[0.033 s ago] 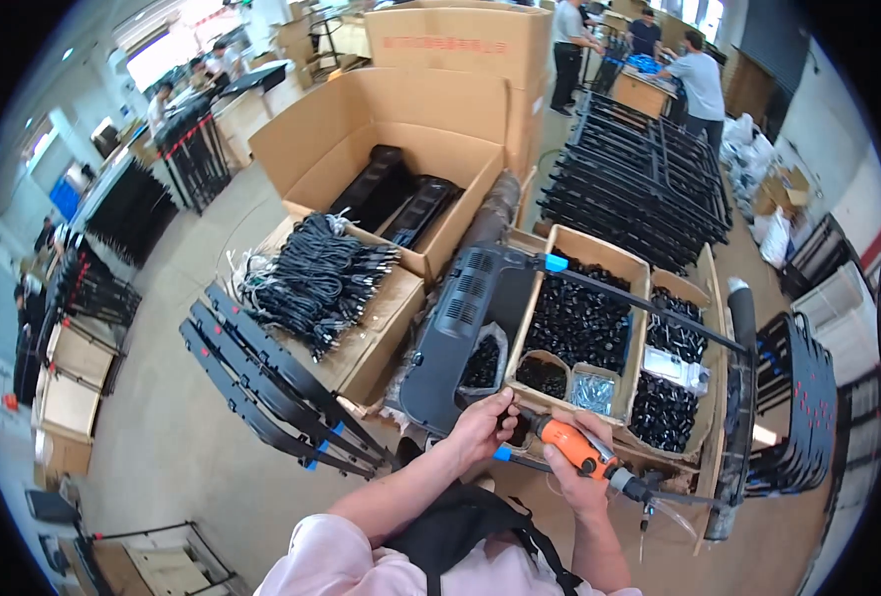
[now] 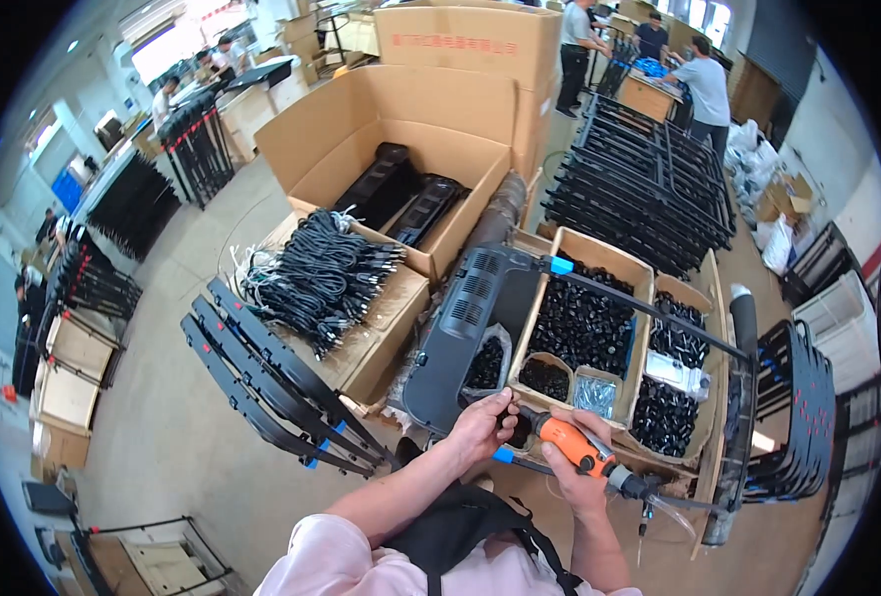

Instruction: Assembling various components for manufactured goods using an electric screwdriver and pliers.

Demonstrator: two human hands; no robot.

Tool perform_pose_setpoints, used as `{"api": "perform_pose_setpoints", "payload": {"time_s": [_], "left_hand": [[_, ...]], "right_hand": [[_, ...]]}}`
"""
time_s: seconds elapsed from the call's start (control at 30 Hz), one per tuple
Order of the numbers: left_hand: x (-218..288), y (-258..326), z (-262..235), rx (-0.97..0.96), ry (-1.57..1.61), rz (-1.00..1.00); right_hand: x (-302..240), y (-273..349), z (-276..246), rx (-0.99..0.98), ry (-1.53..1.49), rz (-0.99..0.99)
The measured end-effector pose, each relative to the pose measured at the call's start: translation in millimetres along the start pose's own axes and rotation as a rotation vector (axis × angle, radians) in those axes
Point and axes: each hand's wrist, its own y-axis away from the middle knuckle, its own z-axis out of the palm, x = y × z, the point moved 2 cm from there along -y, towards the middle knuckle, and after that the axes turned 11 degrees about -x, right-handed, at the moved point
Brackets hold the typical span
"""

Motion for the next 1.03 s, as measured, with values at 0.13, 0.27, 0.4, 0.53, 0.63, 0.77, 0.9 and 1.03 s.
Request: {"api": "perform_pose_setpoints", "payload": {"time_s": [0.13, 0.27, 0.4, 0.53, 0.63, 0.77, 0.9, 1.03], "left_hand": [[30, 6, -11, -0.037, 0.178, 0.065], [62, 3, -29, -0.078, 0.222, 0.089], [89, -4, -47, -0.067, 0.251, 0.076], [115, -19, -55, -0.079, 0.365, 0.078], [129, -29, -60, -0.058, 0.413, 0.065], [143, -42, -69, -0.040, 0.479, 0.094], [142, -56, -81, 0.116, 0.385, 0.131], [137, -64, -87, 0.161, 0.269, 0.131]], "right_hand": [[7, -38, 27, -0.077, 0.037, -0.013], [13, -72, 53, -0.080, 0.011, 0.031], [18, -108, 77, -0.090, 0.029, 0.080], [23, -145, 98, -0.090, 0.055, 0.143], [28, -170, 108, -0.071, 0.092, 0.198], [40, -201, 121, -0.044, 0.115, 0.234], [55, -227, 135, -0.018, 0.104, 0.309], [72, -251, 148, -0.044, 0.128, 0.353]]}}
